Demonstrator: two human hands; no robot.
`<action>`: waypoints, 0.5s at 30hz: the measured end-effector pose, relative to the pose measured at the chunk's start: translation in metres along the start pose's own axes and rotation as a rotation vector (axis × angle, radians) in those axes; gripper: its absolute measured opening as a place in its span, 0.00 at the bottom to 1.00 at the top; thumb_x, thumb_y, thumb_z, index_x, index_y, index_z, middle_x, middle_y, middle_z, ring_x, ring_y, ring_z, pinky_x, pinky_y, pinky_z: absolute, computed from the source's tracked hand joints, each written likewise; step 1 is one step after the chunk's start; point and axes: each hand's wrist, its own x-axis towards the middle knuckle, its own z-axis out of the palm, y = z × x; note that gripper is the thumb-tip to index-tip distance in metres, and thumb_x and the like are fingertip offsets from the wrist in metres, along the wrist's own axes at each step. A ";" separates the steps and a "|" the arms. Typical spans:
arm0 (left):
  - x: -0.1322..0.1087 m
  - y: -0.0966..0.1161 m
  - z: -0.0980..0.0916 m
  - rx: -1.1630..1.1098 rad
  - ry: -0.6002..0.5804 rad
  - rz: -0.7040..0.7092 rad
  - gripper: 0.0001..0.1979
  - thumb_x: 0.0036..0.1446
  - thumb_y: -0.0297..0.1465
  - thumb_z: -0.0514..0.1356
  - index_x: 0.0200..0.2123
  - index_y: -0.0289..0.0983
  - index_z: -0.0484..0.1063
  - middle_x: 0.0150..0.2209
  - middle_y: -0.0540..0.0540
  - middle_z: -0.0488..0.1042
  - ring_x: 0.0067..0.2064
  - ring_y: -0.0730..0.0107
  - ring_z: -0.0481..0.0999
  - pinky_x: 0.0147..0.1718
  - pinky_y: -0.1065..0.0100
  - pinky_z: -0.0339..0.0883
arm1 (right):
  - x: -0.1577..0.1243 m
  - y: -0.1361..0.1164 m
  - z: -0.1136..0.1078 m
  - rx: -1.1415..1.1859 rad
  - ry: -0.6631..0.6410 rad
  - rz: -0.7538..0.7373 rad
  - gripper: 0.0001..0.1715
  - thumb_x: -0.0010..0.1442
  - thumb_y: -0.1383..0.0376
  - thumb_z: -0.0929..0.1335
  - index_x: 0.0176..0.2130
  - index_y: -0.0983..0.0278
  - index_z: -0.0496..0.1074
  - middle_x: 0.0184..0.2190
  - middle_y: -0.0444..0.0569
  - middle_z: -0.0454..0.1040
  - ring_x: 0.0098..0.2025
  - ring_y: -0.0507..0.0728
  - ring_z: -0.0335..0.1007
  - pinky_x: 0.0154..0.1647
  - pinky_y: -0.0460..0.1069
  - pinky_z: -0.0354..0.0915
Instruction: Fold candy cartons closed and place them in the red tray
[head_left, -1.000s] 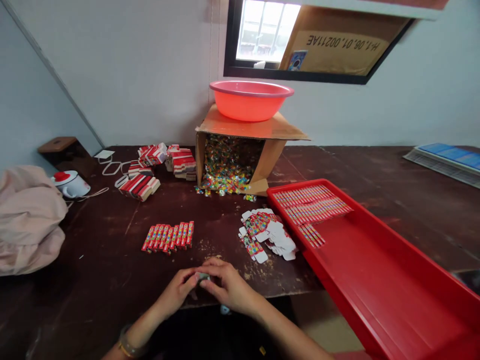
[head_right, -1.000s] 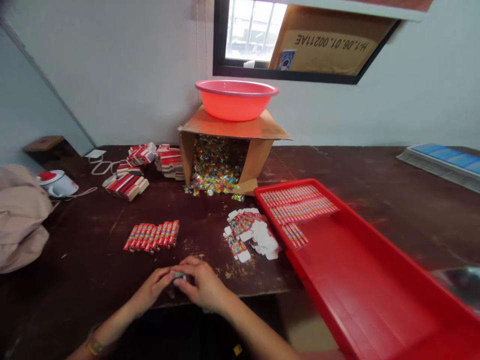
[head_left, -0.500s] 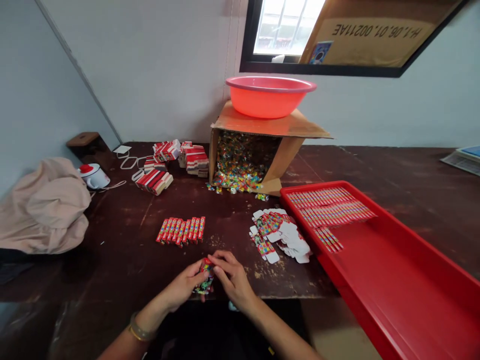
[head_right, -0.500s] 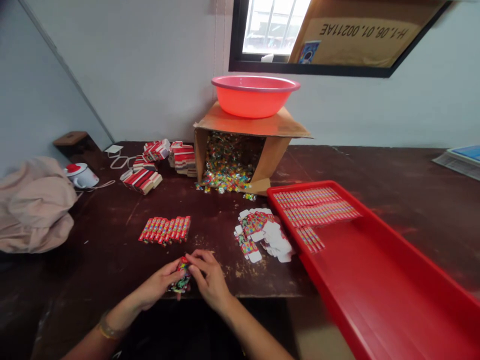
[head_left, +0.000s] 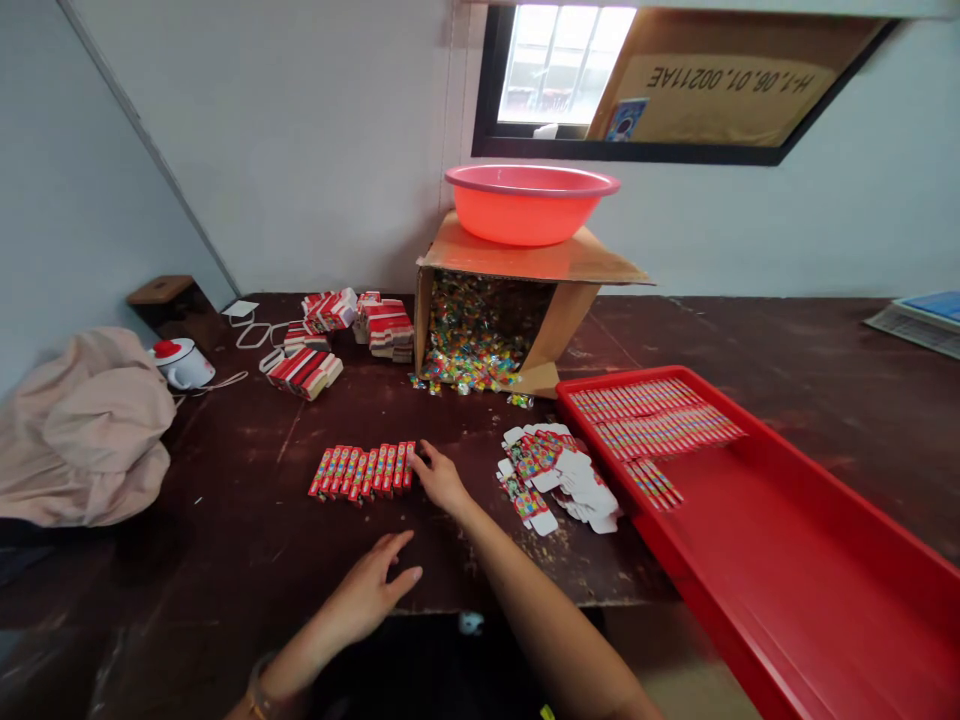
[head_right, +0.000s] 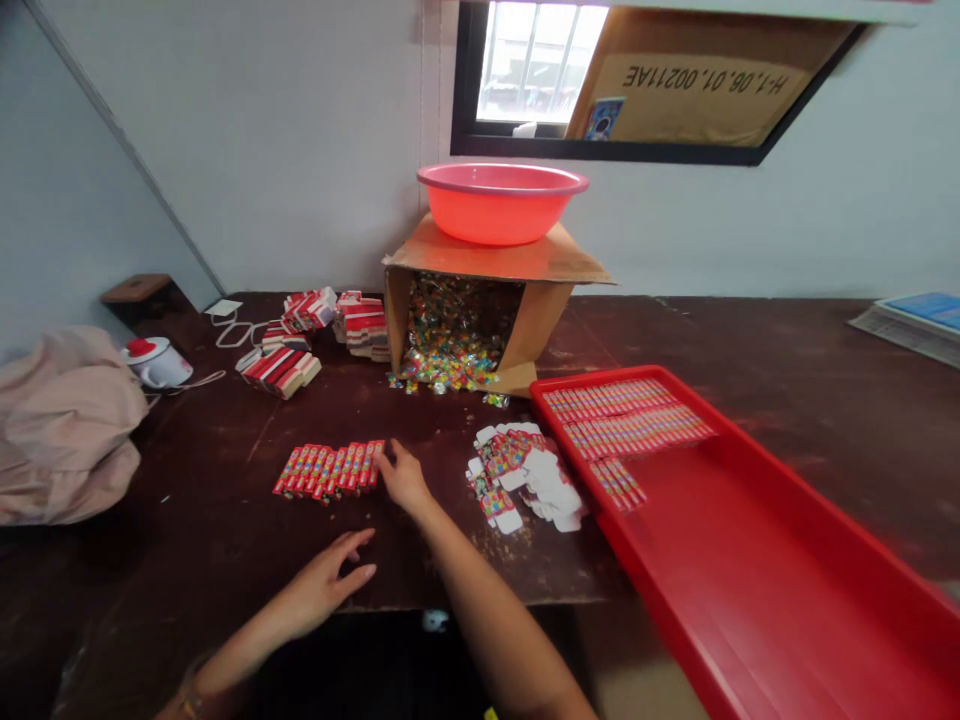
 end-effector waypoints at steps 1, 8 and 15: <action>-0.003 0.001 0.000 0.031 -0.023 -0.005 0.30 0.54 0.42 0.58 0.58 0.36 0.64 0.57 0.37 0.65 0.48 0.59 0.71 0.52 0.59 0.62 | -0.001 0.000 -0.002 -0.030 0.008 -0.012 0.29 0.61 0.58 0.65 0.57 0.71 0.66 0.54 0.61 0.68 0.55 0.62 0.66 0.57 0.55 0.61; -0.016 0.004 0.001 0.050 -0.123 -0.044 0.26 0.55 0.41 0.56 0.56 0.38 0.65 0.52 0.41 0.71 0.47 0.63 0.70 0.50 0.64 0.61 | -0.084 0.042 -0.074 -0.518 0.268 -0.045 0.22 0.62 0.63 0.63 0.54 0.67 0.70 0.59 0.62 0.61 0.61 0.70 0.54 0.59 0.67 0.50; 0.001 0.009 0.025 -0.081 -0.309 -0.058 0.26 0.55 0.43 0.56 0.53 0.35 0.68 0.40 0.44 0.74 0.33 0.70 0.71 0.34 0.70 0.64 | -0.211 0.085 -0.080 -0.721 -0.010 -0.275 0.34 0.61 0.66 0.62 0.65 0.61 0.53 0.62 0.55 0.60 0.60 0.66 0.58 0.55 0.61 0.58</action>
